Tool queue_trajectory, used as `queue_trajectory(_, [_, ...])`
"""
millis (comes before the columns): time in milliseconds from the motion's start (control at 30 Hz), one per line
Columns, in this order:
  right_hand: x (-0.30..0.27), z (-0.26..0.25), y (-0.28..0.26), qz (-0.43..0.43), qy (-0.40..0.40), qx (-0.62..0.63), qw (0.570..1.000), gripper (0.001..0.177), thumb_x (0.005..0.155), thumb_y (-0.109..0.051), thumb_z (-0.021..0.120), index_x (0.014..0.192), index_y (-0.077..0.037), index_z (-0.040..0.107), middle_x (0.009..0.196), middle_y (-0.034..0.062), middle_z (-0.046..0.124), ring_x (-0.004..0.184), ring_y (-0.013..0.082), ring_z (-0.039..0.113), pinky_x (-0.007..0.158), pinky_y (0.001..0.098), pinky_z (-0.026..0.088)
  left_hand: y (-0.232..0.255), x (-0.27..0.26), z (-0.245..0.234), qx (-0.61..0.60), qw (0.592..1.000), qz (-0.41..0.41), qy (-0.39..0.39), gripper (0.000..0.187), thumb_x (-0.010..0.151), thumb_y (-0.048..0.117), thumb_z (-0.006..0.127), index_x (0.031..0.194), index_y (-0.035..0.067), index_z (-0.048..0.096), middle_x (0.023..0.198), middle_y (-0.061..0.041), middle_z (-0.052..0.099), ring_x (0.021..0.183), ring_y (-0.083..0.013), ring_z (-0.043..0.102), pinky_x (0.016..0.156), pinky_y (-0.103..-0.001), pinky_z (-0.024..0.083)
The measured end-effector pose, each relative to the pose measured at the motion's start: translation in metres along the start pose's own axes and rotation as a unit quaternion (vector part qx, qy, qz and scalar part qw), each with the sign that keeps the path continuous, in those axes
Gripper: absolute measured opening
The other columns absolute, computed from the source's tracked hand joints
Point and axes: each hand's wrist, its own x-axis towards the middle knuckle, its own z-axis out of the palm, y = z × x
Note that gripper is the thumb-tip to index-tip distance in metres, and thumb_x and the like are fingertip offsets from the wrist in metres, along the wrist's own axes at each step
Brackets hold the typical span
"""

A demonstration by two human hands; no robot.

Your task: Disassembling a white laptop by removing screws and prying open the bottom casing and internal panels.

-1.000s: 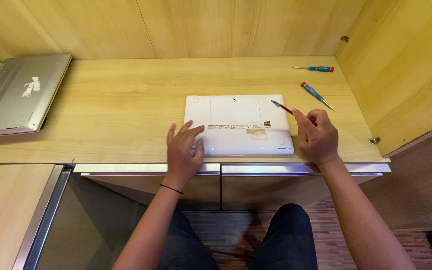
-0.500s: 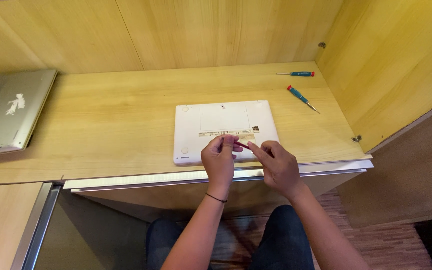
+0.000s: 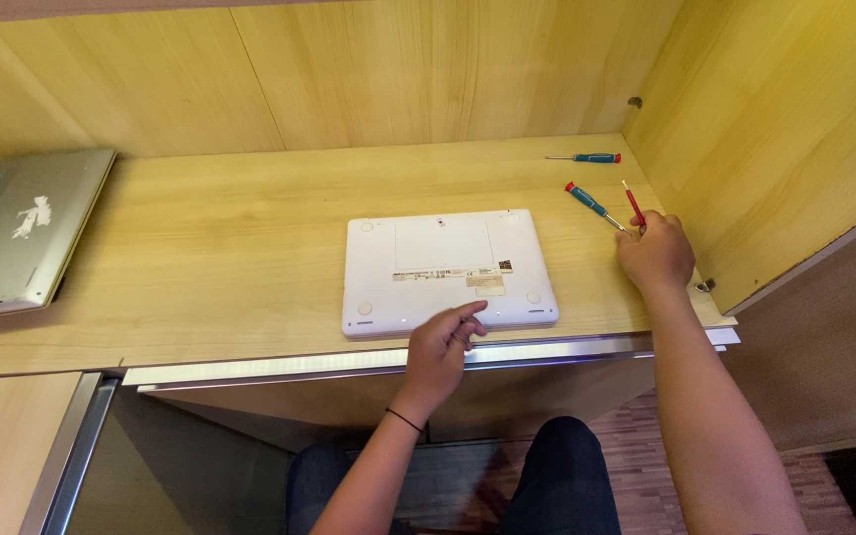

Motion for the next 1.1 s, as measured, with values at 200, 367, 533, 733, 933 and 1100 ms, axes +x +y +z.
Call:
queue_trajectory(200, [0.008,-0.003,-0.024,-0.01,-0.065,-0.12,0.991,0.017,0.095,-0.028,0.06,0.098,-0.014,0.069,0.095,0.0118,0.062,0.09,0.0349,0.066,0.074,0.0515,0.05,0.008,-0.004,0.032,0.221,0.962,0.119,0.11,0.015,0.088,0.018,0.068,0.101,0.012,0.063,0.077,0.0,0.068,0.076,-0.0185,0.066,0.076,-0.035,0.047])
queue_trajectory(367, [-0.011,-0.015,-0.049,0.002,-0.057,-0.144,0.988,0.022,0.096,-0.021,0.054,0.104,-0.003,0.065,0.093,0.0147,0.061,0.091,0.0339,0.065,0.073,0.0501,0.051,0.011,0.04,0.079,0.317,0.935,0.157,0.004,0.011,0.083,0.023,0.072,0.091,0.018,0.065,0.08,0.001,0.067,0.091,-0.0215,0.063,0.084,-0.043,0.041])
queue_trajectory(533, [-0.033,-0.025,-0.05,-0.065,-0.05,-0.139,0.987,0.024,0.095,-0.018,0.051,0.101,0.002,0.065,0.09,0.0184,0.06,0.087,0.0385,0.066,0.072,0.0524,0.052,-0.003,0.079,0.105,0.386,0.911,0.094,-0.115,0.006,0.08,0.022,0.07,0.085,0.02,0.072,0.081,-0.001,0.063,0.09,-0.0233,0.055,0.08,-0.039,0.036])
queue_trajectory(733, [-0.045,-0.025,-0.034,-0.164,-0.011,-0.098,0.982,0.019,0.089,-0.017,0.055,0.096,-0.001,0.063,0.084,0.0186,0.06,0.081,0.0404,0.067,0.069,0.0515,0.054,-0.023,0.124,0.127,0.42,0.899,0.025,-0.124,0.009,0.081,0.021,0.064,0.086,0.017,0.07,0.078,-0.005,0.066,0.088,-0.0273,0.058,0.077,-0.041,0.036])
queue_trajectory(933, [-0.047,-0.019,-0.022,-0.164,-0.013,-0.038,0.986,0.015,0.093,-0.019,0.056,0.095,-0.006,0.063,0.083,0.0132,0.06,0.083,0.0377,0.066,0.071,0.0498,0.052,-0.007,0.137,0.126,0.474,0.853,0.07,-0.207,0.039,0.088,0.011,0.058,0.124,0.026,0.057,0.105,-0.011,0.069,0.104,-0.0313,0.061,0.086,-0.043,0.037])
queue_trajectory(1100, [-0.045,-0.014,-0.017,-0.188,0.017,0.001,0.982,0.014,0.095,-0.018,0.06,0.092,-0.004,0.063,0.081,0.0147,0.061,0.084,0.0372,0.066,0.07,0.0487,0.051,-0.014,0.138,0.133,0.49,0.846,0.111,-0.18,0.029,0.09,0.012,0.053,0.111,0.026,0.067,0.1,-0.011,0.07,0.1,-0.0312,0.065,0.085,-0.043,0.04])
